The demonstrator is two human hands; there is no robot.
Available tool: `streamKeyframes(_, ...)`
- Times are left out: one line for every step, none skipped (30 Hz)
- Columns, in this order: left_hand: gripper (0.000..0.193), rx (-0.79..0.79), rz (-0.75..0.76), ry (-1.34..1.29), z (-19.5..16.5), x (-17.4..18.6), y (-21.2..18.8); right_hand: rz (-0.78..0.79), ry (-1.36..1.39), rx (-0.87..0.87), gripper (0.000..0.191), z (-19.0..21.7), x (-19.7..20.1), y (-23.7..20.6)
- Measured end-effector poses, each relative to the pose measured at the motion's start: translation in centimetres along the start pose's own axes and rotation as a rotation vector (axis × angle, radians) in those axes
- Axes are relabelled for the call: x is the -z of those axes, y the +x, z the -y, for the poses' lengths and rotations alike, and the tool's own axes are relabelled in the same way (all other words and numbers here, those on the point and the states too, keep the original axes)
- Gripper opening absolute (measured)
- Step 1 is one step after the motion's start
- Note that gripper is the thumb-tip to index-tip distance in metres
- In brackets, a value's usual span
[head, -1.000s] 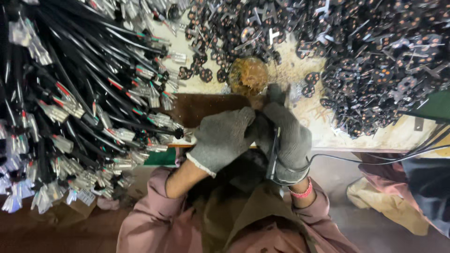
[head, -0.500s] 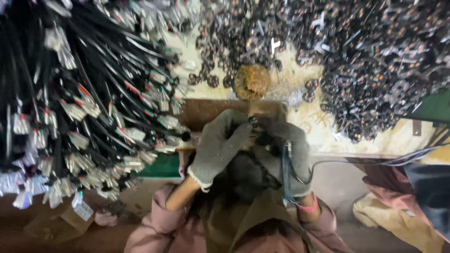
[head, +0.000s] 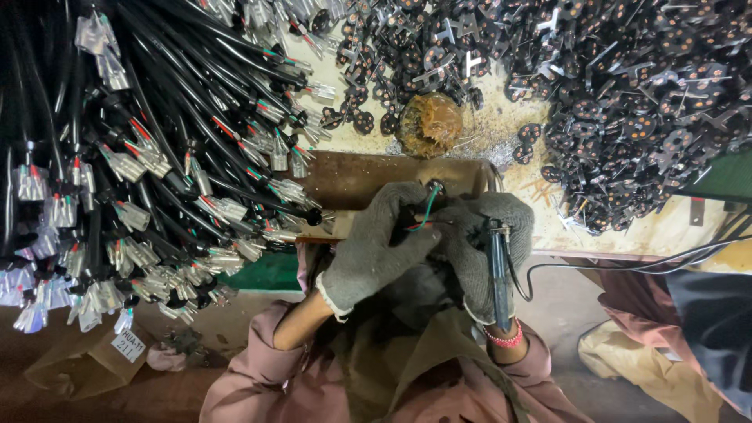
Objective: The person solders wire ends onto small connector components at a workbench, holding a wire in one gloved hand and a soldering iron in the other, then sets the finished assembly aside and picks up the next wire to repeat the process.
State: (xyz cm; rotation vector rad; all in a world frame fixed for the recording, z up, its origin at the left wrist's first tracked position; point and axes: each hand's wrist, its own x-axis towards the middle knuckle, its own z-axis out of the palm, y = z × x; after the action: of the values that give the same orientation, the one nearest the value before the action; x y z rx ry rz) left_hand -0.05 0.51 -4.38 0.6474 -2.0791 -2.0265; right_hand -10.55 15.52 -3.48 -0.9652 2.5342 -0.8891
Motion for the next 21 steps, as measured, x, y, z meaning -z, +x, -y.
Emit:
streamKeyframes(0.039, 0.05, -0.043, 0.063, 0.0, -0.1, -0.2, -0.02, -0.049, 0.039, 0.016, 0.2, 0.2, 0.1)
streamKeyframes(0.043, 0.101, -0.082, 0.127, 0.0, -0.1, -0.3, -0.041, -0.097, 0.076, 0.017, 0.4, 0.3, 0.2)
streamKeyframes(0.048, 0.151, -0.121, 0.19, 0.0, -0.2, -0.5, -0.008, -0.106, 0.031, 0.017, 0.6, 0.5, 0.3)
streamKeyframes(0.045, 0.025, -0.099, 0.252, 0.1, -0.2, -0.6, 0.024, -0.115, -0.012, 0.017, 0.8, 0.6, 0.3)
streamKeyframes(0.045, -0.102, -0.072, 0.312, 0.1, -0.2, -0.7, 0.052, -0.123, -0.058, 0.018, 1.1, 0.6, 0.4)
streamKeyframes(0.046, -0.229, -0.044, 0.371, 0.2, -0.1, -0.8, -0.016, -0.036, -0.044, 0.019, 1.4, 0.5, 0.4)
streamKeyframes(0.042, -0.175, -0.015, 0.365, 0.3, 0.0, -0.8, -0.079, 0.05, -0.029, 0.021, 1.7, 0.4, 0.5)
streamKeyframes(0.038, -0.121, 0.011, 0.358, 0.4, 0.2, -0.7, -0.141, 0.136, -0.01, 0.023, 2.1, 0.4, 0.6)
streamKeyframes(0.034, -0.07, 0.036, 0.352, 0.5, 0.4, -0.6, -0.114, 0.281, -0.172, 0.017, 2.2, 0.5, 0.8)
streamKeyframes(0.032, -0.052, 0.01, 0.342, 0.5, 0.6, -0.5, -0.086, 0.423, -0.336, 0.012, 2.3, 0.6, 1.0)
streamKeyframes(0.03, -0.033, -0.013, 0.332, 0.4, 0.9, -0.5, -0.057, 0.566, -0.505, 0.008, 2.4, 0.8, 1.3)
streamKeyframes(0.028, -0.011, -0.036, 0.322, 0.3, 1.1, -0.4, -0.023, 0.469, -0.354, 0.016, 2.4, 1.0, 1.4)
streamKeyframes(0.028, -0.039, -0.028, 0.303, 0.1, 1.2, -0.4, 0.011, 0.372, -0.201, 0.026, 2.3, 1.3, 1.6)
streamKeyframes(0.028, -0.07, -0.019, 0.283, -0.1, 1.4, -0.4, 0.041, 0.273, -0.048, 0.035, 2.1, 1.6, 1.7)
streamKeyframes(0.028, -0.097, -0.008, 0.26, -0.3, 1.4, -0.4, 0.019, 0.186, 0.012, 0.029, 2.1, 1.7, 1.6)
streamKeyframes(0.028, -0.097, 0.013, 0.251, -0.6, 1.4, -0.5, -0.001, 0.097, 0.069, 0.022, 2.0, 1.6, 1.6)
streamKeyframes(0.028, -0.097, 0.031, 0.243, -0.8, 1.3, -0.5, -0.02, 0.01, 0.128, 0.016, 1.9, 1.6, 1.5)
streamKeyframes(0.029, -0.099, 0.048, 0.238, -1.0, 1.2, -0.6, -0.045, 0.025, 0.119, 0.016, 1.8, 1.4, 1.3)
streamKeyframes(0.032, -0.137, 0.01, 0.176, -1.1, 1.1, -0.6, -0.071, 0.042, 0.11, 0.015, 1.6, 1.3, 1.2)
streamKeyframes(0.036, -0.174, -0.027, 0.115, -1.1, 1.0, -0.6, -0.096, 0.06, 0.102, 0.015, 1.5, 1.1, 1.0)
streamKeyframes(0.039, -0.21, -0.064, 0.054, -1.0, 0.9, -0.6, -0.08, 0.039, 0.097, 0.015, 1.4, 0.9, 1.0)
